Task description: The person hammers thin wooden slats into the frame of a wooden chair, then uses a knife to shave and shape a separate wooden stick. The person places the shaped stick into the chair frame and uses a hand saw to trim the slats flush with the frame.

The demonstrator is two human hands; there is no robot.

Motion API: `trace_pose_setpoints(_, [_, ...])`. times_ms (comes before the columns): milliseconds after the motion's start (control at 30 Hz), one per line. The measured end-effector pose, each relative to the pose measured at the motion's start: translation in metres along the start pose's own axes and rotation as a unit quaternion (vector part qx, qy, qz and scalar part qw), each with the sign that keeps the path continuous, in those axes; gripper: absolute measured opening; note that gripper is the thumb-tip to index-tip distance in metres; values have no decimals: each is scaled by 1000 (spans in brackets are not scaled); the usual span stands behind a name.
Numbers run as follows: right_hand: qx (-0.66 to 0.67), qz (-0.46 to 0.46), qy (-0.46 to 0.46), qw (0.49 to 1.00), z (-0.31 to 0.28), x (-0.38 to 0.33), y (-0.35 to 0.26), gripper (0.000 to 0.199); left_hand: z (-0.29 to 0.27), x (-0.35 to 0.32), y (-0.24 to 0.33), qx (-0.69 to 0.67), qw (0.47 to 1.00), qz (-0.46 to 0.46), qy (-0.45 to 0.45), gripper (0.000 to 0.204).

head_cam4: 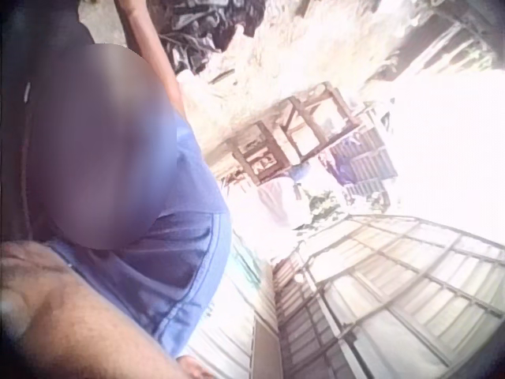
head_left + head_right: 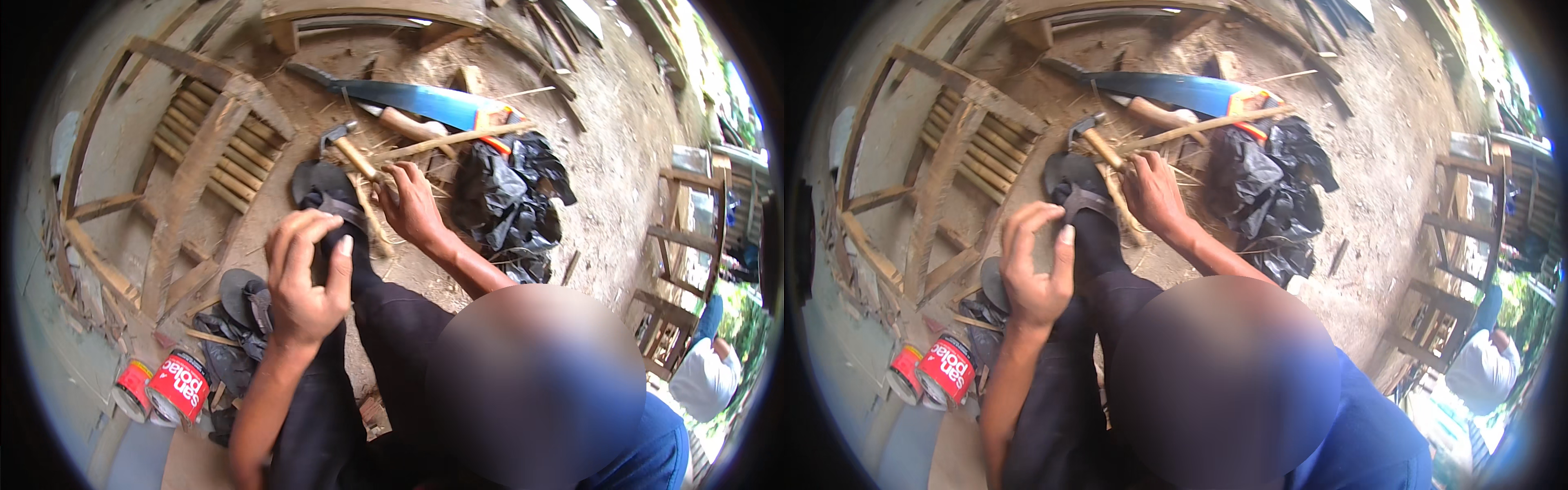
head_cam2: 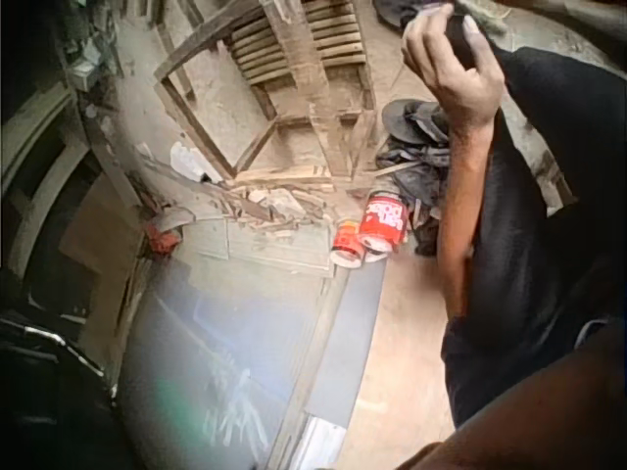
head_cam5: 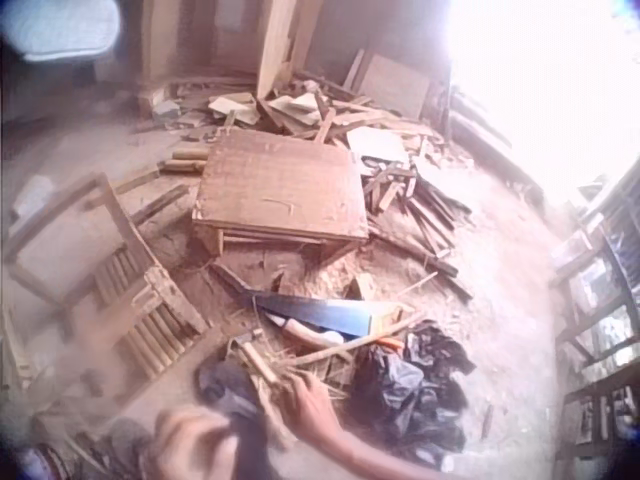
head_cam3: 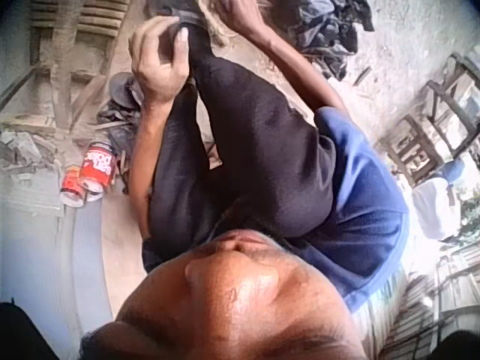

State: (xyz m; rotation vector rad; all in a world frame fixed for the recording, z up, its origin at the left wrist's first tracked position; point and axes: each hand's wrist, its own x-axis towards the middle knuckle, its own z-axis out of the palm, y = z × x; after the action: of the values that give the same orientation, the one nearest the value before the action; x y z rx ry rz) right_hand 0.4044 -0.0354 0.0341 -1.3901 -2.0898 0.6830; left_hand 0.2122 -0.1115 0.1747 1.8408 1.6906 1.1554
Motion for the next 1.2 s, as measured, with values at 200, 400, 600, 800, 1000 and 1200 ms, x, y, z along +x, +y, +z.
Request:
trace_pose_setpoints(200, [35,183,132,973,-88,-78,59,15,18,7,23,-83,994,-69,-23,22])
trace_pose_setpoints(400, [-74,219,165,959,-113,-118,131,14,32,-6,33,-108,991,-51,-60,22])
trace_pose_setpoints(600, [234,358,352,833,-96,-146,160,16,20,-10,29,-108,986,-119,-38,17])
trace_pose_setpoints(800, [-155,163,62,972,-95,-94,160,27,19,-17,19,-133,977,-150,-68,19])
trace_pose_setpoints(1000, [-187,173,30,967,-88,-97,187,27,14,-18,19,-143,972,-179,-59,18])
trace_pose_setpoints(1200, [-150,205,60,965,-79,-104,194,30,17,-24,18,-154,969,-169,-89,20])
